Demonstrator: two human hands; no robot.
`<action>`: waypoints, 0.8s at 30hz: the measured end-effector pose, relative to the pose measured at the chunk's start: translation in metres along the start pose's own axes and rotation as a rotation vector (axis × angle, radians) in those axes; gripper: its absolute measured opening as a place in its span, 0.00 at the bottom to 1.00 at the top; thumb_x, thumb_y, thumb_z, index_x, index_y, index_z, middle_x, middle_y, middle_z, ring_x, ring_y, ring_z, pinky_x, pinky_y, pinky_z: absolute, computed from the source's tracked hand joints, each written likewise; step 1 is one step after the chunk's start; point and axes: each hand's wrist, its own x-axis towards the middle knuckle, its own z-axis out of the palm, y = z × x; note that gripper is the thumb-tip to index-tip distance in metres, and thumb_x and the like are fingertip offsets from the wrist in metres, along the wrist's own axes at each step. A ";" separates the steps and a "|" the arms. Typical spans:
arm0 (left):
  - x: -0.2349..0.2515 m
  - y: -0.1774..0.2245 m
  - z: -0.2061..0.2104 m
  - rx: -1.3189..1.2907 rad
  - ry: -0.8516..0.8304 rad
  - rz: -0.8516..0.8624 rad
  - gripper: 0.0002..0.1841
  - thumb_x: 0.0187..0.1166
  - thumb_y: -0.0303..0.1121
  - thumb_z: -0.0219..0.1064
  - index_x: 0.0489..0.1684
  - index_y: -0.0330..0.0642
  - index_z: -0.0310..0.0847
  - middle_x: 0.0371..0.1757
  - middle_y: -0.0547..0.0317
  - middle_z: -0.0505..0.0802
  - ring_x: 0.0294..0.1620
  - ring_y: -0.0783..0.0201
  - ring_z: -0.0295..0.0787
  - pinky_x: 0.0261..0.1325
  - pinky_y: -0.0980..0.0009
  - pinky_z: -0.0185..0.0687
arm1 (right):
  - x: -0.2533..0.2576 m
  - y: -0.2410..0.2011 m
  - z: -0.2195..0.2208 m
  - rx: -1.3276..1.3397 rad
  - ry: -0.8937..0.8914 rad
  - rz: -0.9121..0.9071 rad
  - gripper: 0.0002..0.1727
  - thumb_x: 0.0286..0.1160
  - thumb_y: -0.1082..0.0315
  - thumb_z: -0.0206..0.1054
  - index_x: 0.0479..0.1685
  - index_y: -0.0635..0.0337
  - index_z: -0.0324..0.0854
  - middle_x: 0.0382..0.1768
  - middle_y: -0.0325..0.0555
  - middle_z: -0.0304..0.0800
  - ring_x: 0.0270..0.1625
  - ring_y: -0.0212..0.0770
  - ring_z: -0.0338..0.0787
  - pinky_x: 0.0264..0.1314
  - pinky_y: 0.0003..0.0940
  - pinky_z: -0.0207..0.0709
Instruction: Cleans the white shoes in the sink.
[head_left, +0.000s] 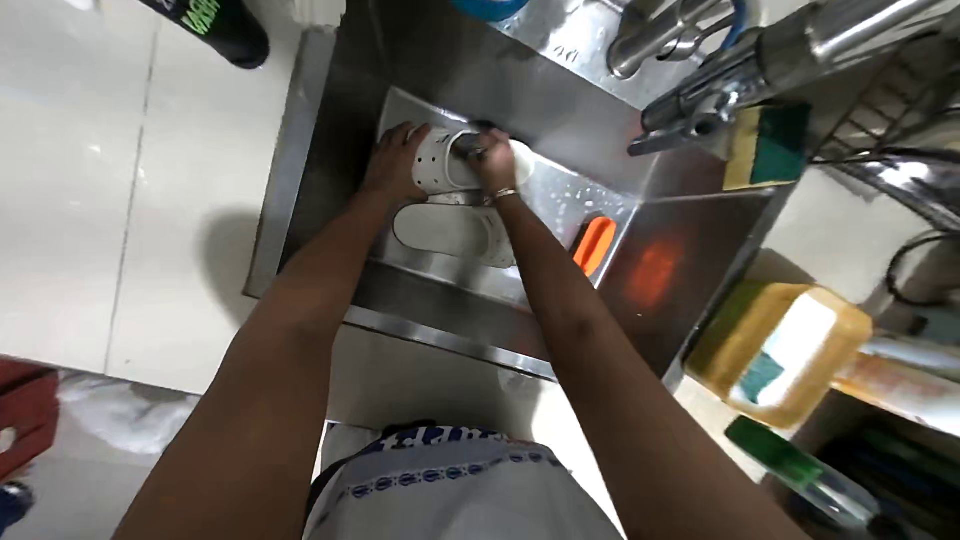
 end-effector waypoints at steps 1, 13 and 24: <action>-0.001 0.001 0.000 -0.003 0.009 -0.002 0.66 0.40 0.41 0.95 0.94 0.57 0.57 0.90 0.40 0.65 0.91 0.35 0.57 0.86 0.35 0.59 | -0.003 0.008 -0.011 0.023 0.065 0.111 0.17 0.73 0.65 0.73 0.56 0.65 0.91 0.63 0.61 0.91 0.71 0.58 0.87 0.79 0.52 0.75; -0.001 0.002 -0.003 -0.010 0.010 -0.045 0.67 0.39 0.38 0.95 0.94 0.58 0.56 0.91 0.40 0.65 0.90 0.33 0.57 0.84 0.32 0.60 | -0.013 0.001 -0.042 0.074 0.087 0.467 0.24 0.70 0.63 0.75 0.64 0.65 0.86 0.63 0.64 0.90 0.70 0.61 0.87 0.76 0.61 0.74; 0.000 0.005 -0.005 0.003 -0.003 -0.051 0.67 0.40 0.40 0.95 0.94 0.58 0.56 0.91 0.41 0.63 0.91 0.34 0.56 0.83 0.31 0.59 | -0.012 0.008 -0.048 0.019 0.069 0.437 0.24 0.72 0.58 0.76 0.63 0.64 0.88 0.64 0.65 0.90 0.71 0.63 0.87 0.78 0.62 0.73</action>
